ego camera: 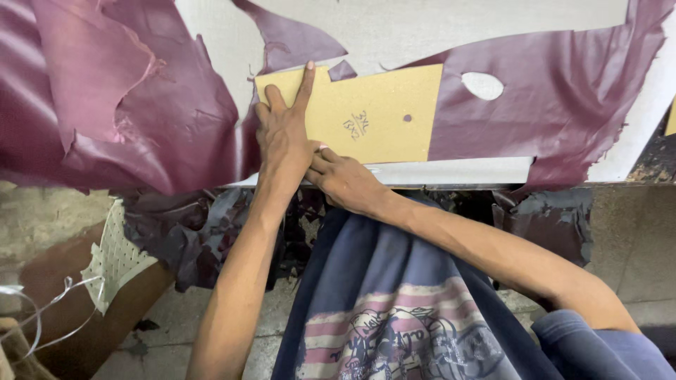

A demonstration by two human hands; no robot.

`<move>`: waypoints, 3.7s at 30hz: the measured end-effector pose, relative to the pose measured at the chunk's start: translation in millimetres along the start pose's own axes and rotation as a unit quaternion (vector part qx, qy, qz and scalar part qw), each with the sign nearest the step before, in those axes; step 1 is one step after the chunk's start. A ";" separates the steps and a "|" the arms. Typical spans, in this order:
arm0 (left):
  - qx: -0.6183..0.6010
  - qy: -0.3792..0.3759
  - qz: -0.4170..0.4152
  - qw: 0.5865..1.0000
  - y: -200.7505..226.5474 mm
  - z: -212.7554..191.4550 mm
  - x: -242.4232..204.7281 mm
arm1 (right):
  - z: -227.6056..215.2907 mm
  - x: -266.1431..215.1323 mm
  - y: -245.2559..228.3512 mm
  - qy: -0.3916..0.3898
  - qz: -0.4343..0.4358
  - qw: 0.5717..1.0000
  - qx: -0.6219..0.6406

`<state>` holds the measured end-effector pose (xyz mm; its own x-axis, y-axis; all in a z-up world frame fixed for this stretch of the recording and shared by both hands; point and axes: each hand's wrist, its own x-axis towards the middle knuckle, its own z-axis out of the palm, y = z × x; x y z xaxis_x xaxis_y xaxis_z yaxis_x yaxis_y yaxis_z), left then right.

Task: The person uses a cardboard template to trace and cut shapes from a large piece of maroon leather on a white worktable. They repeatedly position the template, trace its outline with a pen, and cut out the leather pieces, stacking them aside.

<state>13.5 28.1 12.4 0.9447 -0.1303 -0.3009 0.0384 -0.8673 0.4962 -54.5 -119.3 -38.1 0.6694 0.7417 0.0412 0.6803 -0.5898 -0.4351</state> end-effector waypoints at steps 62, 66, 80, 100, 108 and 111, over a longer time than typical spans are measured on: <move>-0.116 0.264 -0.166 0.943 8.3 21.3 -25.8 | -59.5 -319.4 58.3 0.483 0.509 0.559 0.442; -0.204 0.206 -0.152 0.945 -3.7 30.1 -29.8 | -63.2 -320.3 76.8 0.493 0.494 0.552 0.457; -0.624 0.073 -0.138 0.765 -87.7 38.1 -59.0 | -75.5 -224.9 61.4 0.409 0.508 0.576 0.494; -0.629 -0.005 -0.162 0.760 -91.5 20.6 -48.3 | -24.3 -119.4 25.7 0.204 0.537 0.738 0.353; -0.616 0.009 -0.161 0.771 -94.9 25.6 -47.0 | -38.7 -115.6 30.3 0.146 0.545 0.763 0.316; -0.612 0.026 -0.151 0.776 -90.6 25.7 -49.4 | -44.6 -110.7 28.0 0.146 0.547 0.758 0.325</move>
<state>-45.0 100.8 -38.6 0.8427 0.0372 -0.5371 0.5114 0.2561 0.8203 -96.3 -232.2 -14.7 0.8286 -0.2354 -0.5080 -0.5563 -0.4495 -0.6990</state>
